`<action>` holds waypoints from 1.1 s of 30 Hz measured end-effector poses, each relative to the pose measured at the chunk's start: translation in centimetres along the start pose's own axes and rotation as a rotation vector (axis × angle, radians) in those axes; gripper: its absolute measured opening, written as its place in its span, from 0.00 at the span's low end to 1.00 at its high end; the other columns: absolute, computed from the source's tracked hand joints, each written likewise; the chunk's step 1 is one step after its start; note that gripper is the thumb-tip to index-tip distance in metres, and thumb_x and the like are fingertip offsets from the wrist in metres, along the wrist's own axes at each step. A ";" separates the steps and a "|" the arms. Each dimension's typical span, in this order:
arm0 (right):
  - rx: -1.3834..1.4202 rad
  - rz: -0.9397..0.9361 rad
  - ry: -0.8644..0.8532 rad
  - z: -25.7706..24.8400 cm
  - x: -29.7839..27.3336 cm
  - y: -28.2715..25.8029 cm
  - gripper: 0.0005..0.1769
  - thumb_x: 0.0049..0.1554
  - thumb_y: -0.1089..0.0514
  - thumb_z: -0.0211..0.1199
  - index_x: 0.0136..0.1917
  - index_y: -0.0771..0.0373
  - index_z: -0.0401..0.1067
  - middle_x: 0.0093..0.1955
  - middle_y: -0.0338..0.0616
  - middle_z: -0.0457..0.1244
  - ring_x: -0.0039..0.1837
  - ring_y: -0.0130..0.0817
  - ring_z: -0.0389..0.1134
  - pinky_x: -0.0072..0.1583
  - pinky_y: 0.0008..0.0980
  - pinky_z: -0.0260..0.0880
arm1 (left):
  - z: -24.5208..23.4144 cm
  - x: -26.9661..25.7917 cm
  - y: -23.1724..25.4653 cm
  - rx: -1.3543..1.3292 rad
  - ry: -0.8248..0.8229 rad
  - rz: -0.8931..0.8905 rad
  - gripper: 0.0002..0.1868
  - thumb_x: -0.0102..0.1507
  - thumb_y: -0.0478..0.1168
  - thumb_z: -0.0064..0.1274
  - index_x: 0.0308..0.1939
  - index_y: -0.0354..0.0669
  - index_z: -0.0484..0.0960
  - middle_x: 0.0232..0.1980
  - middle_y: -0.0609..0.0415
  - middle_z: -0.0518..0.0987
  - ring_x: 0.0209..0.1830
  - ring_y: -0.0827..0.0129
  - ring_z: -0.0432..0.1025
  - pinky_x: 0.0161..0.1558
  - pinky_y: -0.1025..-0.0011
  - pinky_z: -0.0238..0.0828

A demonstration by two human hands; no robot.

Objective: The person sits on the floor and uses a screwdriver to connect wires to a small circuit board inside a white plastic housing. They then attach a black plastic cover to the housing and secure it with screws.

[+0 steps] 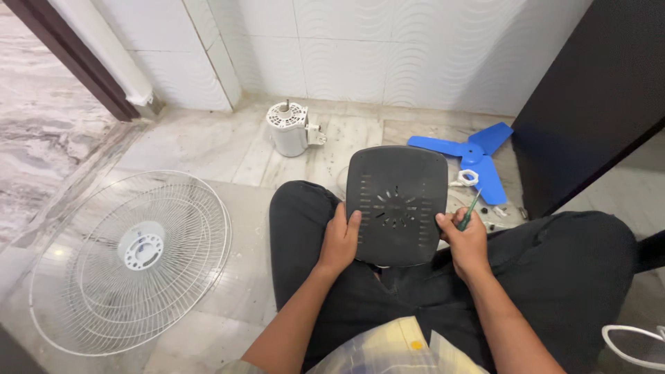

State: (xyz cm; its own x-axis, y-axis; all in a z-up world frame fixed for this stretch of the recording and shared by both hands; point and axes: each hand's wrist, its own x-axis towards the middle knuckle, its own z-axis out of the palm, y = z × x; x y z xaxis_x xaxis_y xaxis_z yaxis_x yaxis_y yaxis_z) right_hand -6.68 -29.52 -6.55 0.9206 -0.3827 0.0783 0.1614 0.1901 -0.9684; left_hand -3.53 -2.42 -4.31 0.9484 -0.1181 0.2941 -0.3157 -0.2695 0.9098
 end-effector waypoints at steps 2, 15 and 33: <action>-0.038 -0.018 0.032 0.2 0.3 0.4 0.18 0.58 0.63 0.68 0.45 0.55 0.57 0.41 0.35 0.59 0.41 0.24 0.61 0.42 0.27 0.64 | -0.1 0.3 -0.3 -0.026 0.035 0.042 0.19 0.72 0.47 0.41 0.55 0.33 0.73 0.48 0.33 0.82 0.52 0.38 0.77 0.50 0.54 0.72; -0.010 0.028 -0.017 1.1 1.8 0.0 0.16 0.60 0.60 0.66 0.46 0.55 0.57 0.39 0.35 0.60 0.40 0.25 0.61 0.41 0.28 0.65 | 2.5 1.1 1.2 -0.033 0.254 -0.148 0.20 0.72 0.47 0.39 0.60 0.36 0.73 0.50 0.37 0.83 0.53 0.43 0.77 0.52 0.57 0.70; -0.541 0.019 -0.240 1.2 -1.2 0.0 0.17 0.54 0.52 0.67 0.50 0.55 0.61 0.40 0.32 0.62 0.46 0.23 0.62 0.69 0.39 0.39 | 2.1 1.1 1.7 -0.164 0.437 -0.147 0.31 0.72 0.43 0.41 0.77 0.38 0.55 0.58 0.36 0.78 0.58 0.51 0.76 0.60 0.62 0.69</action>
State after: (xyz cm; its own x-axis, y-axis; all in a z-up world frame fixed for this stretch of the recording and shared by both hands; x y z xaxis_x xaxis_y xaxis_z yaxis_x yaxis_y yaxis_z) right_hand -7.40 -27.99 -6.34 0.9864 -0.1566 0.0505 -0.0017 -0.3172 -0.9484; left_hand -3.06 -5.00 -3.07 0.9168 0.3320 0.2220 -0.2018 -0.0945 0.9748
